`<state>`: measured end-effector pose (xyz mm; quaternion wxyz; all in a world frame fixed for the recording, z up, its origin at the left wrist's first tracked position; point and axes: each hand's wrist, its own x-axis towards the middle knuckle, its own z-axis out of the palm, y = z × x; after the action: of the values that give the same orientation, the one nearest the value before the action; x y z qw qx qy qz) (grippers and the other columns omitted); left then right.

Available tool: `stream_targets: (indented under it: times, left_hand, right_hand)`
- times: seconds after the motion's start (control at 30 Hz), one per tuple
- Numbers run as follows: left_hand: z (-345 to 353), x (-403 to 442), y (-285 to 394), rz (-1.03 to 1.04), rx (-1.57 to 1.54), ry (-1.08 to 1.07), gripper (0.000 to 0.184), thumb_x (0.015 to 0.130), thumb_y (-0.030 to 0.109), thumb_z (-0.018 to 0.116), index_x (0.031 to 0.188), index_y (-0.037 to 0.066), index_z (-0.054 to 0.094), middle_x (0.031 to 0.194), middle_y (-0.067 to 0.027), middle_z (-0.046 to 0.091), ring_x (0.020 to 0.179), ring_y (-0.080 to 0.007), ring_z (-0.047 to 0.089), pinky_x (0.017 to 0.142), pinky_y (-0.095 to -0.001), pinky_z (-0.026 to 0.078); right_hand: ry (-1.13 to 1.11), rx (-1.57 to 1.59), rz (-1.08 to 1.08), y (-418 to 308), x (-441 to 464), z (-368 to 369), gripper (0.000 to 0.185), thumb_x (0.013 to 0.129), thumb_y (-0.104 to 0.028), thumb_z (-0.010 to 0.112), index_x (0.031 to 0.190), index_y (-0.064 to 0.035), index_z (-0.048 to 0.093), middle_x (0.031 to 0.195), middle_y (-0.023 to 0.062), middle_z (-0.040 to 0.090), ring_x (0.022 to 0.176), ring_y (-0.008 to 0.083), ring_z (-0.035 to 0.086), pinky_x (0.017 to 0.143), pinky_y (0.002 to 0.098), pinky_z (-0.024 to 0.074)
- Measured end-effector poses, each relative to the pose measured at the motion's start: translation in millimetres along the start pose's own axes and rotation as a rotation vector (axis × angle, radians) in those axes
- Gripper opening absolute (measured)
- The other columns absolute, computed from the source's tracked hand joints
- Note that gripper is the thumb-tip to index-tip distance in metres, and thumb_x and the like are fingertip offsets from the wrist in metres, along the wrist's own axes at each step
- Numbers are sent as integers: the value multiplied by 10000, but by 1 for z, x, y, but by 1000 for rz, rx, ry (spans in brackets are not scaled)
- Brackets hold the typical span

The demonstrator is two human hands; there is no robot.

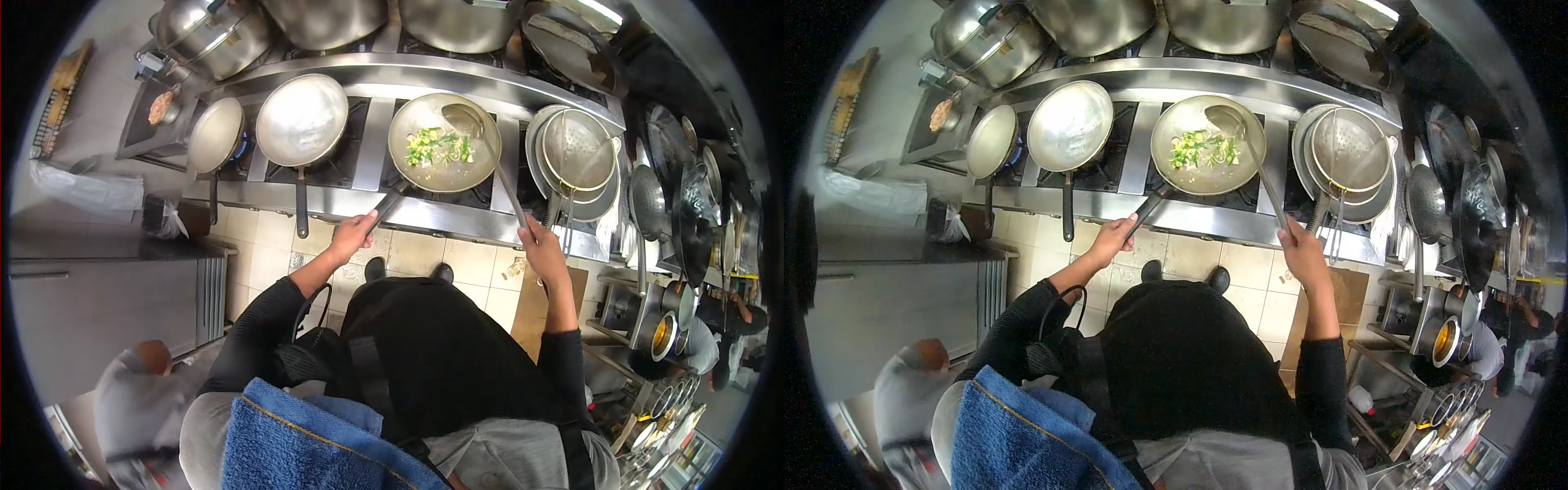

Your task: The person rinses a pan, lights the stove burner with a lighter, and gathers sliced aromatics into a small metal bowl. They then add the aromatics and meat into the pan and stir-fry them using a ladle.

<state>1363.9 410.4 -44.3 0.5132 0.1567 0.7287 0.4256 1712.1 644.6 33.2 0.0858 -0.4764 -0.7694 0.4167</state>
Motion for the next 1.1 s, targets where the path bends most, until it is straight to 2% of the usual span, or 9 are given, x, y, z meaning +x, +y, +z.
stream_targets:
  times: [0.17,0.37,0.57,0.73,0.83,0.9,0.93,0.97,1.1]
  left_hand:
    - [9,-10,-13,50,-16,66,447,956,431,575,1031,-5,646,776,-19,586,677,-73,541,614,-213,475]
    - [9,-10,-14,42,-128,92,356,948,338,618,1032,-7,644,803,-12,593,697,-72,540,636,-211,477]
    - [-2,1,-27,108,-49,53,299,943,298,628,969,1,640,804,-9,593,719,-79,565,649,-219,505]
    - [-10,0,-18,68,-17,-98,250,936,261,644,975,14,641,838,-21,599,760,-89,588,686,-246,553]
    - [-14,-4,-18,61,-50,-107,235,917,232,670,979,7,641,862,-24,594,768,-95,590,700,-245,561]
    - [-12,-9,-17,49,-80,-114,232,907,217,684,984,3,640,873,-24,589,774,-98,591,706,-246,566]
    - [-11,-10,-16,53,-85,-128,241,902,212,691,994,-4,636,884,-24,582,785,-101,589,710,-248,570]
    - [-12,-10,-14,60,-89,-140,252,897,207,697,1005,-11,632,895,-24,576,796,-104,587,713,-250,573]
    - [-19,-6,-13,72,-69,-168,261,891,201,698,1023,-12,626,895,-23,569,812,-106,577,711,-247,574]
  right_hand:
    - [46,-124,-271,-10,22,30,371,927,-180,563,1267,-32,563,833,277,637,813,459,621,731,482,498]
    - [84,-538,-154,-31,-53,-39,398,875,-203,631,1272,-224,604,949,167,649,838,390,647,754,492,516]
    - [-77,-550,-133,-57,-96,-104,413,870,-178,635,1280,-154,598,1002,207,670,912,402,646,803,497,507]
    - [-58,-315,-203,-6,-37,-39,422,895,-189,624,1289,-49,568,1007,242,671,968,413,637,838,442,506]
    - [51,-87,-133,1,-18,1,416,934,-216,584,1289,-3,549,1022,259,667,976,392,655,853,400,499]
    - [12,-51,22,-9,-8,26,426,973,-247,531,1326,-8,526,880,200,685,765,286,679,698,358,520]
    - [-165,204,279,-27,-13,28,451,997,-282,497,1376,-37,492,736,83,604,565,158,571,516,302,471]
    - [-189,300,257,-40,-21,34,471,1004,-294,492,1411,-59,458,680,-1,482,504,76,445,427,252,388]
    - [-290,457,322,-62,-53,41,457,995,-280,511,1396,-62,481,661,-12,478,503,87,458,436,252,393]
